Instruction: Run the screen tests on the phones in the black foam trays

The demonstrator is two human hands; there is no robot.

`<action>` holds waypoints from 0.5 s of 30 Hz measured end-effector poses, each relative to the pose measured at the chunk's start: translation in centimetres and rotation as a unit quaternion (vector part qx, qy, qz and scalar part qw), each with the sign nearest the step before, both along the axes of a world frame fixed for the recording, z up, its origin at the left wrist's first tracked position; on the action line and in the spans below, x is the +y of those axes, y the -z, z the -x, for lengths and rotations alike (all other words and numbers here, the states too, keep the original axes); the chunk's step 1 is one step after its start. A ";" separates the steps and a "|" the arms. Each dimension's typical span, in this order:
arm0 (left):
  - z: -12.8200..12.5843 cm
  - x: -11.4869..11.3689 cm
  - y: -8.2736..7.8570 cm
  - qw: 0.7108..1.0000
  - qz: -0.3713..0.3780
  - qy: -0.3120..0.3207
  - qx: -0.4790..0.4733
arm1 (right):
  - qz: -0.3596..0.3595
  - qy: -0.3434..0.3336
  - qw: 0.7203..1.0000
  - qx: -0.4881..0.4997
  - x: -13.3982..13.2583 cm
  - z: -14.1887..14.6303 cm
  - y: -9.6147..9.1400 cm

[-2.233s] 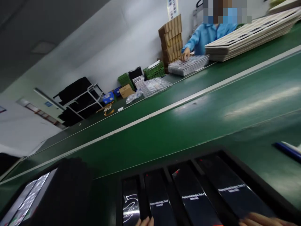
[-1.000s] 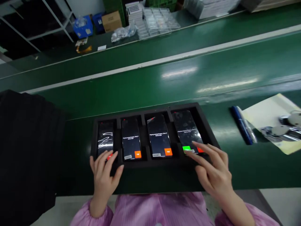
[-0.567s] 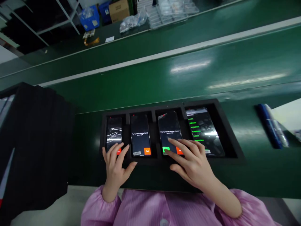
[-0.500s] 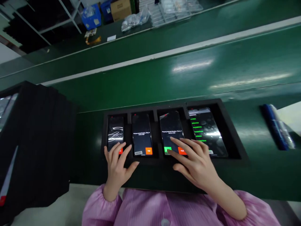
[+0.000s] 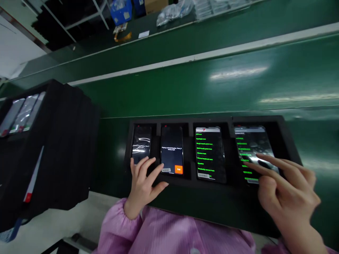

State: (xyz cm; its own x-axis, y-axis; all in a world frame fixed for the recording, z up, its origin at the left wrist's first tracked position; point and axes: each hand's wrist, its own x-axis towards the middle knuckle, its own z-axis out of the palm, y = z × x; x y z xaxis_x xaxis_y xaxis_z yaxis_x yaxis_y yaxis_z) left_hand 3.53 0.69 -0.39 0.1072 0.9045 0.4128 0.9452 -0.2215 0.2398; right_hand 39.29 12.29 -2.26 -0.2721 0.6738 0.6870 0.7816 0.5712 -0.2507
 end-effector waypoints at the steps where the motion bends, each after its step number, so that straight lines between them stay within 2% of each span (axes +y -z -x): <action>1: 0.0 -0.1 -0.1 1.000 -0.009 0.016 -0.004 | -0.007 -0.004 1.000 -0.003 0.0 0.1 0.0; 4: -0.2 -0.1 -0.4 0.999 -0.027 0.041 -0.006 | -0.014 -0.008 1.000 -0.005 0.1 0.2 0.0; 7: -0.6 -0.1 -0.3 0.999 -0.032 0.028 0.013 | -0.020 -0.007 1.000 -0.001 0.2 0.1 0.1; 11: -0.3 -0.6 -0.2 0.998 0.004 0.009 0.057 | -0.020 0.000 1.000 0.006 0.2 -0.2 0.4; 13: 0.8 -1.5 -0.1 0.998 0.010 -0.021 0.051 | -0.011 0.003 1.000 0.018 0.1 -0.4 0.8; 15: 2.7 -2.6 -0.1 0.996 -0.001 -0.087 0.021 | 0.032 0.019 0.999 0.031 -0.1 -0.6 1.2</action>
State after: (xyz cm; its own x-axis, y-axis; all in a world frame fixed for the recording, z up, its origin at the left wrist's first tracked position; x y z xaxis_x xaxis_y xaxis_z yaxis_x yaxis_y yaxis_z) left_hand 0.88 -1.90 -0.25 -0.0339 0.9101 0.4130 0.9787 -0.0536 0.1983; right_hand 39.85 12.14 -3.44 -0.2038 0.7254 0.6575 0.7844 0.5228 -0.3337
